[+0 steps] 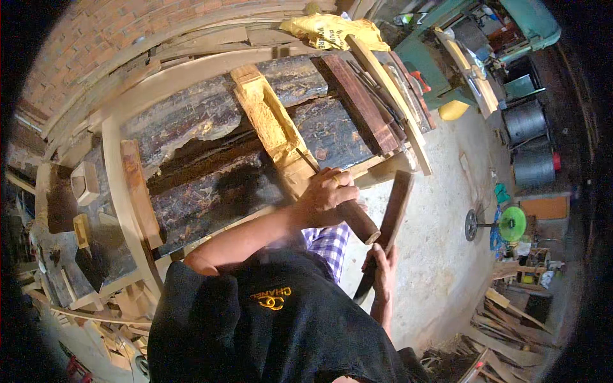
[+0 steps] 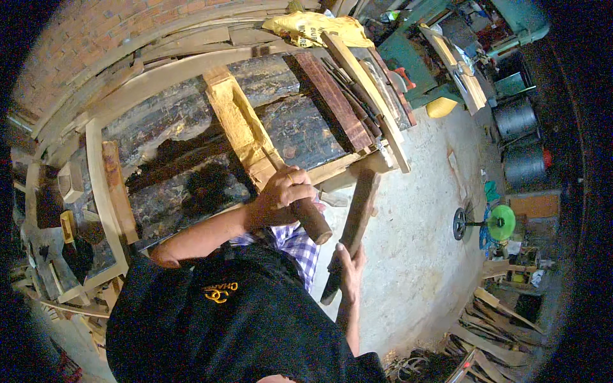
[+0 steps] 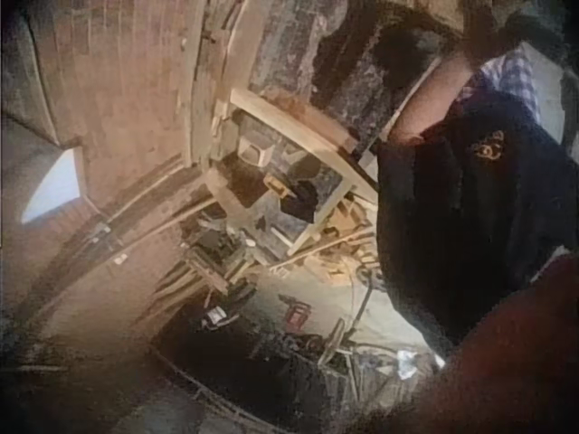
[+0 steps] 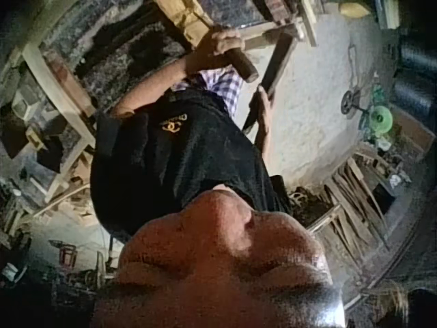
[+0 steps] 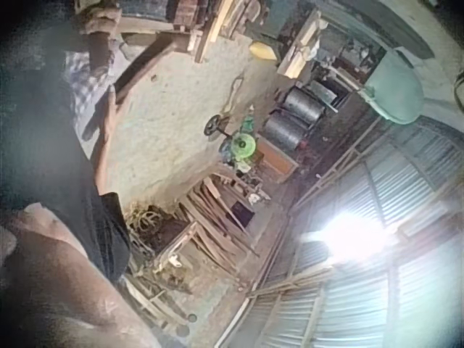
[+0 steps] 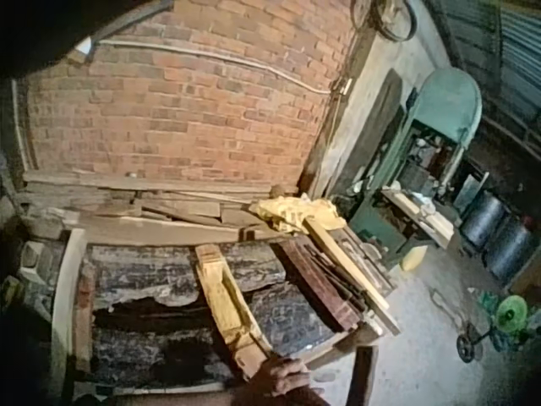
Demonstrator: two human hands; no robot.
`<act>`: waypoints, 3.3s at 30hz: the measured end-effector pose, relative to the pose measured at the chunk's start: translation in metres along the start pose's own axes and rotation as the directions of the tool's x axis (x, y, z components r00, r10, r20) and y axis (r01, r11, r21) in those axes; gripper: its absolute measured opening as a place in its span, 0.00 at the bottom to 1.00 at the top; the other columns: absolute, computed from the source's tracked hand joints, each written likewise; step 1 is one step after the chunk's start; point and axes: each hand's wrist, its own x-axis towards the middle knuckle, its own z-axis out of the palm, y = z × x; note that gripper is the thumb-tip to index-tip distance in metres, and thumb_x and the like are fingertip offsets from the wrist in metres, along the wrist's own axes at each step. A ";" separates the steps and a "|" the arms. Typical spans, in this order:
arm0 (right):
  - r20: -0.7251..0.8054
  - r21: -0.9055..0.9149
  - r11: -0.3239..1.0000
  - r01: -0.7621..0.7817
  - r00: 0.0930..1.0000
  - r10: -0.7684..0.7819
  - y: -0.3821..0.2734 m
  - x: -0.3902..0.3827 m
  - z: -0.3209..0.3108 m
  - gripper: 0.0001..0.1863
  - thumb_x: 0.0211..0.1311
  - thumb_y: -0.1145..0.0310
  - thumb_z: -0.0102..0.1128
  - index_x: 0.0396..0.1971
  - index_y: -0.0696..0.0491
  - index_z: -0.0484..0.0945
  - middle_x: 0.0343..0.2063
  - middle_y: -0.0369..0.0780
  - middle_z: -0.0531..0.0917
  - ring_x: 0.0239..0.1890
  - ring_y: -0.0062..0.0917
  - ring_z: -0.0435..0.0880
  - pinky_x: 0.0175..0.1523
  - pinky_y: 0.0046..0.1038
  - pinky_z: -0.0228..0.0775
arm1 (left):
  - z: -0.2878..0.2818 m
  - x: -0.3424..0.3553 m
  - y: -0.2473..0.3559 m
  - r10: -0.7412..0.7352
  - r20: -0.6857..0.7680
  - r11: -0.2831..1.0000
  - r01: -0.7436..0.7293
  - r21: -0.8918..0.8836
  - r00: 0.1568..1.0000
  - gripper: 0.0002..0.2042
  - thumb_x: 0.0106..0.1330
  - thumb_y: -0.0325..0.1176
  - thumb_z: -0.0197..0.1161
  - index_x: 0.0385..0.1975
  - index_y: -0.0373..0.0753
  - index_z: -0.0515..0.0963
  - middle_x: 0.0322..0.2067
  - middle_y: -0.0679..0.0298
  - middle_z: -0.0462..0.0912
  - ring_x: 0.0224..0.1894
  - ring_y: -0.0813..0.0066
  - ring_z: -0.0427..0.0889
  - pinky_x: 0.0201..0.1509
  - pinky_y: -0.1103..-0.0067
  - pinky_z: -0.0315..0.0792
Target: The person cuts a piece of wood with a small hand saw, then carves the wooden piece using a chisel and a wooden mallet.
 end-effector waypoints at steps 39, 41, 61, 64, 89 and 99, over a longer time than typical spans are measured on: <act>-0.121 -0.003 0.779 0.627 0.773 -0.623 -0.042 -0.027 -0.003 0.42 0.46 0.51 0.71 0.53 0.60 0.58 0.23 0.39 0.76 0.19 0.22 0.74 0.27 0.22 0.68 | -0.019 0.029 -0.011 -0.136 0.108 0.962 0.157 -0.225 0.985 0.09 0.49 0.32 0.63 0.19 0.40 0.69 0.20 0.59 0.71 0.26 0.54 0.76 0.28 0.66 0.69; -0.103 -0.032 0.725 0.689 0.719 -0.688 -0.046 -0.026 -0.011 0.43 0.45 0.49 0.71 0.53 0.58 0.57 0.24 0.40 0.77 0.18 0.22 0.74 0.27 0.23 0.70 | -0.020 0.029 -0.012 -0.137 0.092 0.958 0.155 -0.239 0.986 0.09 0.49 0.31 0.63 0.18 0.40 0.69 0.20 0.59 0.71 0.26 0.54 0.76 0.28 0.66 0.69; 0.045 -0.178 0.570 0.802 0.586 -0.809 -0.046 -0.027 0.015 0.22 0.55 0.64 0.60 0.47 0.56 0.66 0.26 0.38 0.76 0.25 0.24 0.77 0.37 0.29 0.72 | -0.018 0.033 -0.017 -0.260 0.126 0.936 0.282 -0.210 0.957 0.10 0.45 0.35 0.67 0.23 0.41 0.73 0.22 0.59 0.75 0.28 0.55 0.79 0.30 0.67 0.71; 0.036 -0.284 0.746 0.602 0.784 -0.620 -0.035 -0.029 0.020 0.25 0.53 0.72 0.62 0.49 0.58 0.63 0.28 0.40 0.76 0.24 0.25 0.76 0.32 0.26 0.73 | -0.017 0.031 -0.018 -0.259 0.100 0.938 0.275 -0.210 0.961 0.10 0.45 0.35 0.66 0.23 0.41 0.73 0.21 0.60 0.75 0.28 0.56 0.78 0.31 0.67 0.71; -0.004 -0.201 0.923 0.328 0.942 -0.335 -0.010 -0.023 0.011 0.25 0.50 0.75 0.64 0.48 0.58 0.64 0.32 0.40 0.77 0.29 0.21 0.76 0.31 0.24 0.71 | -0.012 0.016 -0.036 -0.171 0.112 0.985 0.171 0.005 0.979 0.10 0.49 0.38 0.65 0.17 0.43 0.71 0.19 0.63 0.72 0.24 0.62 0.75 0.28 0.68 0.69; -0.077 -0.006 0.944 0.329 0.941 -0.329 -0.019 -0.031 0.005 0.24 0.53 0.73 0.58 0.49 0.60 0.62 0.24 0.37 0.73 0.21 0.21 0.74 0.26 0.24 0.70 | -0.002 0.025 -0.012 -0.060 0.085 0.995 0.067 -0.076 0.995 0.09 0.46 0.36 0.64 0.18 0.42 0.70 0.18 0.62 0.72 0.23 0.57 0.76 0.27 0.67 0.70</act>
